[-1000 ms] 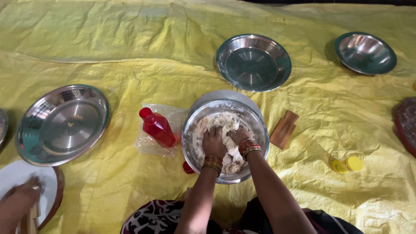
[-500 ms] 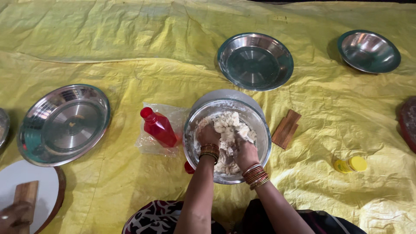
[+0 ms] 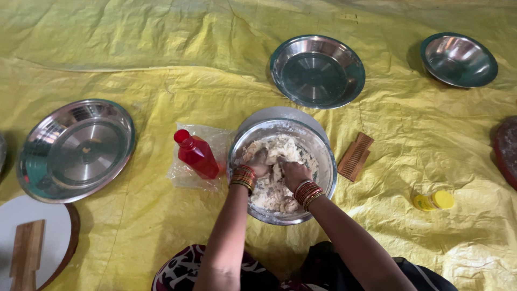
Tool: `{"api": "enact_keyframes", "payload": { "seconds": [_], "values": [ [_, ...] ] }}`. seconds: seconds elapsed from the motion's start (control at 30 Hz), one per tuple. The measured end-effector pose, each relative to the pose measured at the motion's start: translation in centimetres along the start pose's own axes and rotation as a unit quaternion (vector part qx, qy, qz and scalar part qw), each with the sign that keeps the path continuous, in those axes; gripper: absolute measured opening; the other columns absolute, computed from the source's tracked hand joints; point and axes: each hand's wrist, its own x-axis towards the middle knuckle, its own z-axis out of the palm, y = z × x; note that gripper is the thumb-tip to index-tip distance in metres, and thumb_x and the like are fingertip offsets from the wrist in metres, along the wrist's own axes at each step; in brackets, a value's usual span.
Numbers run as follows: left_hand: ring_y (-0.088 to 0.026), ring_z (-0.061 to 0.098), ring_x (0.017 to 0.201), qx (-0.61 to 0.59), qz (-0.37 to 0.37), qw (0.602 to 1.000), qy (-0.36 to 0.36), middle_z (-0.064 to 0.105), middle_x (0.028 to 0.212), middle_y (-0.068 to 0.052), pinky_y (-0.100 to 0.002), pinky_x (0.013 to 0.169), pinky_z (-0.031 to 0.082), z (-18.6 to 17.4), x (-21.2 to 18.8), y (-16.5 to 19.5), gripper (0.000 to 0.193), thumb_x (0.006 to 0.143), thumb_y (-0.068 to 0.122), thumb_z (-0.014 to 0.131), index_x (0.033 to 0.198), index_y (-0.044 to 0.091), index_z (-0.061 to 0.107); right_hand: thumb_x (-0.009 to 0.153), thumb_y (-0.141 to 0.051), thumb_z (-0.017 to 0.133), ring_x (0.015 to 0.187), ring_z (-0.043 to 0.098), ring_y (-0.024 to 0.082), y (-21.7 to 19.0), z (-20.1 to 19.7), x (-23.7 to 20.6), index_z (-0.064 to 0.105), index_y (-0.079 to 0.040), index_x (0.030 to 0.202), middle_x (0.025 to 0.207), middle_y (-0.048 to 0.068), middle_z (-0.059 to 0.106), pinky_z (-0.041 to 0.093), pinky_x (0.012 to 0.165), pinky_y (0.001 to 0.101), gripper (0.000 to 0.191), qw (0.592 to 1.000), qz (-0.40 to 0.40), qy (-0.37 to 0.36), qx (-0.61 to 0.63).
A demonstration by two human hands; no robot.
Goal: The person kneads dough in a metal bowl using both hands, repeatedly pressing and folding the mixture. A second person is visible to the left, rolling dough on a separate board.
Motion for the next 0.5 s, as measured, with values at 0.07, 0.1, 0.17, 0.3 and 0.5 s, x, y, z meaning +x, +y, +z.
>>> {"api": "enact_keyframes", "payload": {
  "seconds": [0.07, 0.1, 0.17, 0.3, 0.5],
  "values": [
    [-0.028, 0.009, 0.157, 0.071, 0.008, 0.995, -0.069, 0.0, 0.172, -0.002, -0.042, 0.128, 0.012, -0.9, -0.9, -0.3, 0.086, 0.099, 0.033, 0.061, 0.163, 0.028, 0.003, 0.095, -0.007, 0.054, 0.102, 0.071, 0.035, -0.3, 0.2, 0.0, 0.058, -0.021, 0.137, 0.111, 0.016, 0.073, 0.057, 0.085, 0.0509, 0.045, 0.999, 0.025, -0.009, -0.019],
    [-0.027, 0.009, 0.158, 0.032, 0.06, 0.995, -0.071, 0.001, 0.172, -0.003, -0.04, 0.128, 0.013, -0.9, -1.3, -0.4, 0.086, 0.097, 0.03, 0.061, 0.163, 0.027, 0.005, 0.099, -0.012, 0.054, 0.102, 0.072, 0.034, -0.9, 0.5, 0.2, 0.059, -0.016, 0.136, 0.112, 0.015, 0.074, 0.059, 0.084, 0.049, 0.038, 0.997, 0.033, -0.033, -0.057],
    [-0.024, 0.007, 0.159, -0.045, 0.167, 0.983, -0.066, 0.004, 0.171, -0.005, -0.037, 0.128, 0.013, -0.8, -1.6, -0.7, 0.089, 0.091, 0.024, 0.06, 0.164, 0.026, 0.01, 0.106, -0.022, 0.055, 0.102, 0.075, 0.031, -2.2, 0.9, 1.1, 0.061, -0.005, 0.134, 0.114, 0.014, 0.076, 0.061, 0.082, 0.0451, 0.033, 0.987, 0.05, -0.074, -0.133],
    [-0.028, 0.019, 0.154, -0.05, 0.117, 0.989, -0.079, 0.013, 0.167, -0.011, -0.039, 0.124, 0.022, 0.6, -0.9, -1.6, 0.083, 0.093, 0.028, 0.059, 0.163, 0.02, 0.015, 0.095, -0.034, 0.068, 0.103, 0.072, 0.023, -4.7, 2.1, 3.5, 0.07, -0.012, 0.124, 0.112, 0.009, 0.075, 0.059, 0.084, 0.0367, 0.037, 0.964, 0.056, -0.122, -0.23],
    [-0.033, 0.045, 0.144, -0.199, 0.123, 0.972, 0.006, 0.039, 0.161, -0.019, -0.044, 0.117, 0.04, 2.9, -1.0, -2.8, 0.076, 0.092, 0.031, 0.06, 0.16, 0.013, 0.034, 0.098, -0.033, 0.064, 0.101, 0.073, 0.023, -3.4, 1.4, 6.6, 0.071, -0.013, 0.124, 0.116, 0.007, 0.073, 0.058, 0.081, 0.0385, 0.033, 0.967, 0.037, -0.177, -0.178]
  ]
}}
